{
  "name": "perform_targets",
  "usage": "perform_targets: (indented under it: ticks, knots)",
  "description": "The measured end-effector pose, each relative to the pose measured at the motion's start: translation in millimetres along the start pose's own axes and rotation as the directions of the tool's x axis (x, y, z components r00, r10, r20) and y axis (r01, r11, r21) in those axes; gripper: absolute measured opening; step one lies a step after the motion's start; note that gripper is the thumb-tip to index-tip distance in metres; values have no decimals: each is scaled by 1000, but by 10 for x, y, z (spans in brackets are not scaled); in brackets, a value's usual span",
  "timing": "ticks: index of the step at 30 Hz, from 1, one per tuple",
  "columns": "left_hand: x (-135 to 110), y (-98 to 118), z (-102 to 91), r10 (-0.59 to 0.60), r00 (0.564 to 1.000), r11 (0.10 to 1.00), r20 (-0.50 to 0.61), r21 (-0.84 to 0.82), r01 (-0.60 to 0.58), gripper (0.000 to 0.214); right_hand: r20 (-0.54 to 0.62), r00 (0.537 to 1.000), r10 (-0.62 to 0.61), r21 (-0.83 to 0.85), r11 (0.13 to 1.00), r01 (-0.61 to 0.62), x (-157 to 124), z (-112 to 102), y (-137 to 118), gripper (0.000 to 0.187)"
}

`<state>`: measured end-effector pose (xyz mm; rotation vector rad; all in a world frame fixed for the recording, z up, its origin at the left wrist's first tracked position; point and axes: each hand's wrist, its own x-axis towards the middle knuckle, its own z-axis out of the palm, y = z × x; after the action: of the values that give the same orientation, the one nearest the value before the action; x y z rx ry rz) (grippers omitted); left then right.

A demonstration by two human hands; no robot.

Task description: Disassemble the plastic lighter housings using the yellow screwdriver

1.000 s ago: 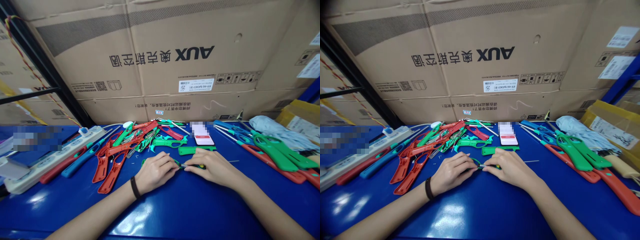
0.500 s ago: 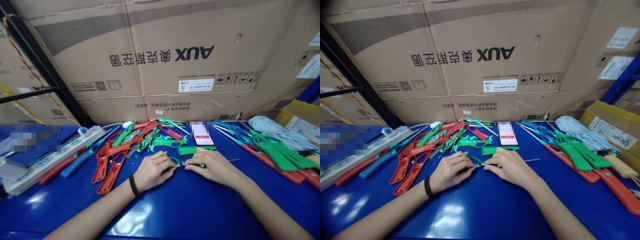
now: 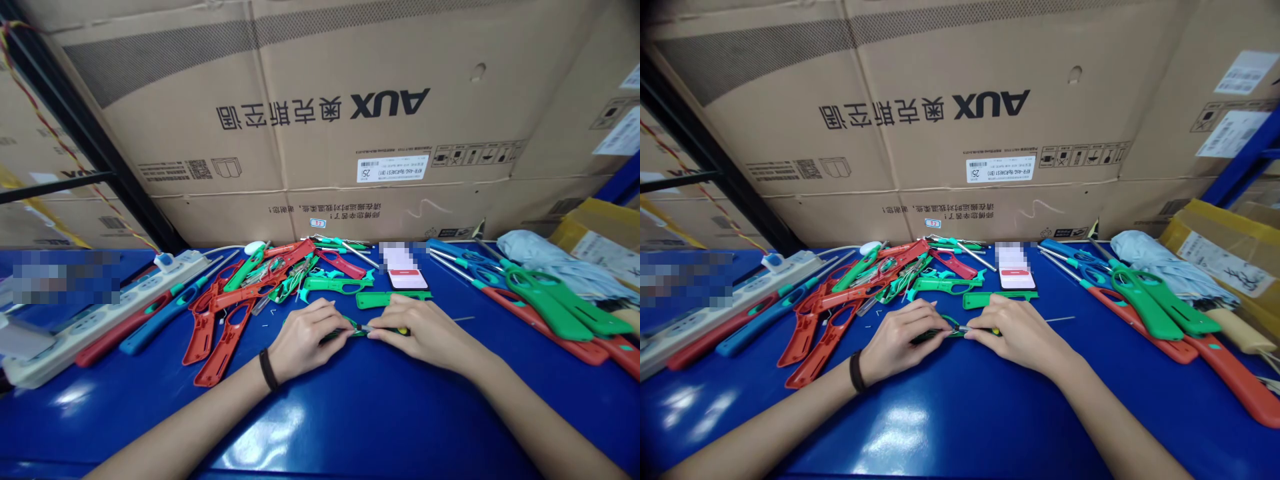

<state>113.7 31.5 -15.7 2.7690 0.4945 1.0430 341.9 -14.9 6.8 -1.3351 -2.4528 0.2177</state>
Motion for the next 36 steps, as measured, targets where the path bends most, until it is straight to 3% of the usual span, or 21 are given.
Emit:
perform_targets:
  ticks: [14, 27, 33, 36]
  knots:
    - [-9, 21, 23, -76, 997, 997, -16, 1, 76, 7, 15, 1000, 4, 41, 999, -5, 15, -18, 3, 23]
    - [10, 12, 28, -34, 999, 998, -16, -50, 33, 11, 8, 999, -48, -18, 999, 48, 28, 8, -12, 22]
    - [-4, -23, -67, -127, 988, 991, 82, -32, 130, 22, -36, 999, -38, -41, 998, 37, 7, 10, 49, 23]
    - [-8, -49, -86, -138, 984, 987, 113, -67, 146, 14, -49, 998, -29, -56, 998, 27, 6, 2, 56, 22]
